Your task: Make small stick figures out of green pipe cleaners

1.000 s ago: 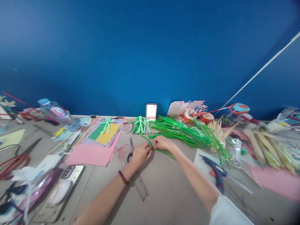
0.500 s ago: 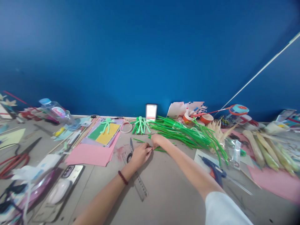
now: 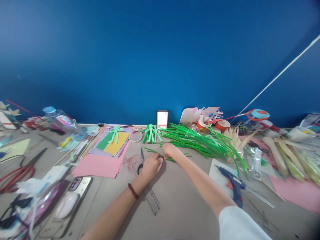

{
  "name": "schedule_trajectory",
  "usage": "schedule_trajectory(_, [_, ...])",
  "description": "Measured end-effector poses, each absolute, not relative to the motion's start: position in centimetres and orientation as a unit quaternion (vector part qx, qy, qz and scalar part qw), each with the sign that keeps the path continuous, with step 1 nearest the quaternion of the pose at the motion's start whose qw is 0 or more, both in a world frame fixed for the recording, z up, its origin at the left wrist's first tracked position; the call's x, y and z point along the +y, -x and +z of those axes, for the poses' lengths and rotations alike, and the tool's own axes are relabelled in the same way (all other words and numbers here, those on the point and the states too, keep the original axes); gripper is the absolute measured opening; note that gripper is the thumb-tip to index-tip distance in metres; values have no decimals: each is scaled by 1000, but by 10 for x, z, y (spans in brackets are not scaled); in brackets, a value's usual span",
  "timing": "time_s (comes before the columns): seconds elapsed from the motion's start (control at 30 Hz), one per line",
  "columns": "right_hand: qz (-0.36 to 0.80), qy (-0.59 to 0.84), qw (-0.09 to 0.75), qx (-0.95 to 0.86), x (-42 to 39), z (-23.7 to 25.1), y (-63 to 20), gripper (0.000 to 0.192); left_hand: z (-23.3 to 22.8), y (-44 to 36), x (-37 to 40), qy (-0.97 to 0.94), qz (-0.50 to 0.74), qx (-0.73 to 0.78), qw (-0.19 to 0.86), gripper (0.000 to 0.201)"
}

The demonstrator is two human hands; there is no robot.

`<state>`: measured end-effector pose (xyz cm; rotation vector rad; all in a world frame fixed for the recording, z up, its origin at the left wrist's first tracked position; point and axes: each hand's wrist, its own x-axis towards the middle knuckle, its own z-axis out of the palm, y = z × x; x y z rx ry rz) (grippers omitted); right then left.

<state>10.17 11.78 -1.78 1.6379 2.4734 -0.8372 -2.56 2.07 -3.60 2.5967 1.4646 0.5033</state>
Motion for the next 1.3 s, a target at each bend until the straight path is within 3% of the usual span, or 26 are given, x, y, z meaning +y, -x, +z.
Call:
schedule_trajectory(0.23, [-297, -522, 17, 799, 87, 7, -134, 9, -35, 27, 24, -868, 151, 472, -19, 15])
schedule_trajectory(0.37, [-361, -478, -14, 801, 78, 8, -150, 12, -40, 31, 26, -859, 163, 484, -38, 18])
schedule_trajectory(0.5, [-385, -498, -104, 770, 70, -1, -154, 14, -46, 33, 28, -855, 166, 490, -45, 17])
schedule_trajectory(0.73, [-297, -576, -128, 750, 40, -2, -139, 7, -38, 30, 26, -842, 225, 491, -1, 13])
schedule_trajectory(0.93, [-264, -605, -82, 746, 27, 3, -134, 8, -24, 27, 17, -847, 231, 474, 77, 7])
schedule_trajectory(1.13, [-137, -535, -128, 824, 27, -4, -140, 8, -21, 22, 12, -850, 220, 471, 85, 17])
schedule_trajectory(1.3, [-81, -451, -124, 880, 31, -2, -147, 16, -21, 23, 14, -857, 223, 457, 83, 12])
